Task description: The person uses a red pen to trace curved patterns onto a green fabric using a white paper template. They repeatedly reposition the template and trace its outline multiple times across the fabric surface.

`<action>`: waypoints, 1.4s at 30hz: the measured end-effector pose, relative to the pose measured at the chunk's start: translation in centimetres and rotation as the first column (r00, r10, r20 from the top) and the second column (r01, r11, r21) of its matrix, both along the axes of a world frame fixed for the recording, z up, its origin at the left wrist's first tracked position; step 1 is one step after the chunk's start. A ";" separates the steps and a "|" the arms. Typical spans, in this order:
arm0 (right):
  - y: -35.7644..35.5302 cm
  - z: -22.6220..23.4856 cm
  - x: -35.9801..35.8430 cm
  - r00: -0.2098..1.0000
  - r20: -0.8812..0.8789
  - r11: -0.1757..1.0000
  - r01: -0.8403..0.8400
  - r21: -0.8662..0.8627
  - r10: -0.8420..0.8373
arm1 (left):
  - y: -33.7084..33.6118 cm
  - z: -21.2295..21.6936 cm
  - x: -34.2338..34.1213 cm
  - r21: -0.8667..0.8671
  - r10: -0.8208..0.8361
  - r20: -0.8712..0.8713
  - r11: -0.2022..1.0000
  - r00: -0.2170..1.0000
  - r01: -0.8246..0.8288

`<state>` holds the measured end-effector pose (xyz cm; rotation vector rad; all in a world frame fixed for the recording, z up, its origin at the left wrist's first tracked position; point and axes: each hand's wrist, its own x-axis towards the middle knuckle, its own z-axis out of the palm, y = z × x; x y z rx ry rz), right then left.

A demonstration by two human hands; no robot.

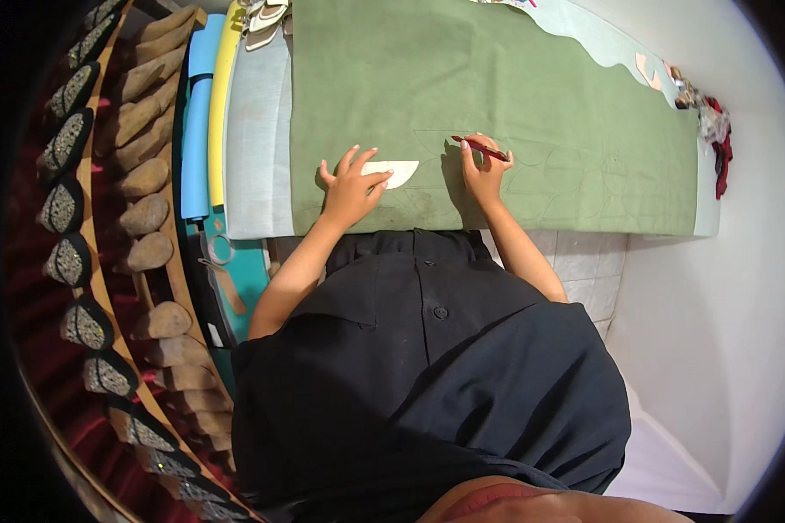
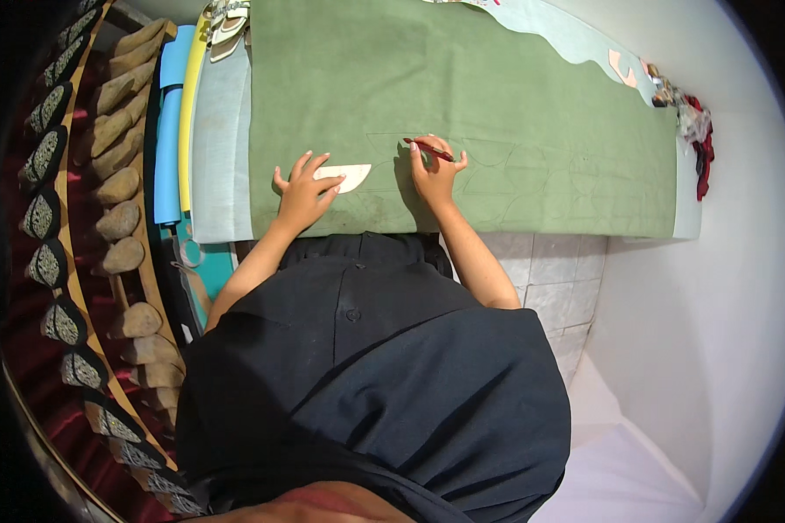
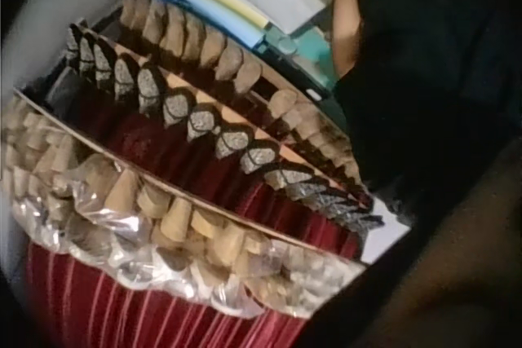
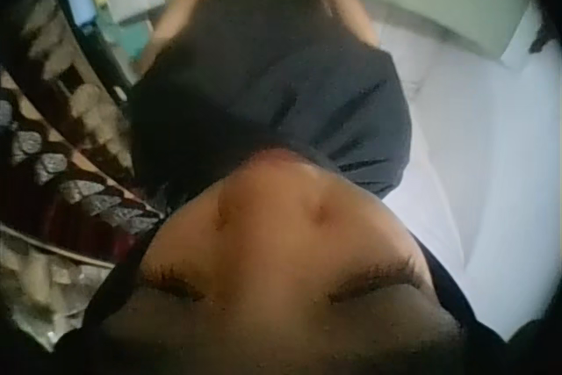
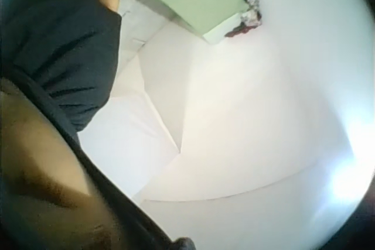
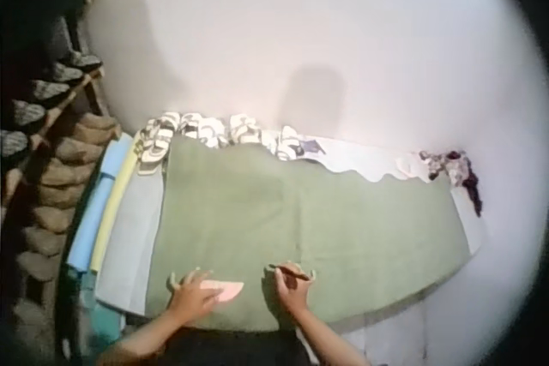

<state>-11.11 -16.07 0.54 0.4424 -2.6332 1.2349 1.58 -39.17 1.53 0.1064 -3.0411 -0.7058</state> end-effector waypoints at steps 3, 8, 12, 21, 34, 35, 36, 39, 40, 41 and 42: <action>1.2 0.0 -1.4 0.997 0.018 0.997 -0.072 -0.007 0.072 | 0.2 -0.3 0.6 0.048 0.102 0.016 0.994 0.995 -0.103; 2.2 -0.4 -3.2 0.992 0.073 0.992 -0.095 -0.080 0.101 | 0.4 0.5 0.6 0.030 0.273 0.001 0.962 0.962 -0.273; 2.4 -0.5 -4.4 0.982 0.085 0.983 -0.160 -0.094 0.168 | 0.2 0.7 0.8 0.092 0.429 -0.046 0.901 0.902 -0.424; 3.3 -1.8 -3.2 0.992 0.041 0.990 -0.119 -0.076 0.122 | 0.3 0.0 -0.4 0.191 0.416 -0.034 0.895 0.909 -0.403; 3.6 -1.5 -1.0 0.984 -0.168 0.987 -0.040 0.156 0.066 | -2.1 1.9 -4.8 0.336 0.374 -0.149 0.890 0.915 -0.309; 3.6 -1.5 -1.0 0.984 -0.158 0.985 -0.051 0.166 0.077 | -2.1 1.7 -5.0 0.341 0.357 -0.173 0.896 0.918 -0.285; 3.6 -1.5 -1.0 0.985 -0.148 0.982 -0.063 0.176 0.089 | -2.0 1.3 -5.2 0.345 0.342 -0.197 0.901 0.919 -0.262; 3.2 -1.3 -1.2 0.988 -0.086 0.968 -0.108 0.225 0.130 | -1.8 0.4 -5.1 0.284 0.267 -0.221 0.938 0.938 -0.200; 3.1 -1.2 -1.3 0.988 -0.059 0.962 -0.125 0.244 0.144 | -1.7 0.0 -5.0 0.251 0.238 -0.219 0.951 0.946 -0.181; 2.9 -1.1 -1.3 0.988 -0.035 0.957 -0.136 0.257 0.150 | -2.0 -0.4 -4.7 0.226 0.185 -0.205 0.964 0.961 -0.137; 2.7 -1.0 -1.4 0.988 -0.010 0.952 -0.147 0.269 0.156 | -1.9 -0.9 -4.5 0.245 0.196 -0.203 0.959 0.959 -0.143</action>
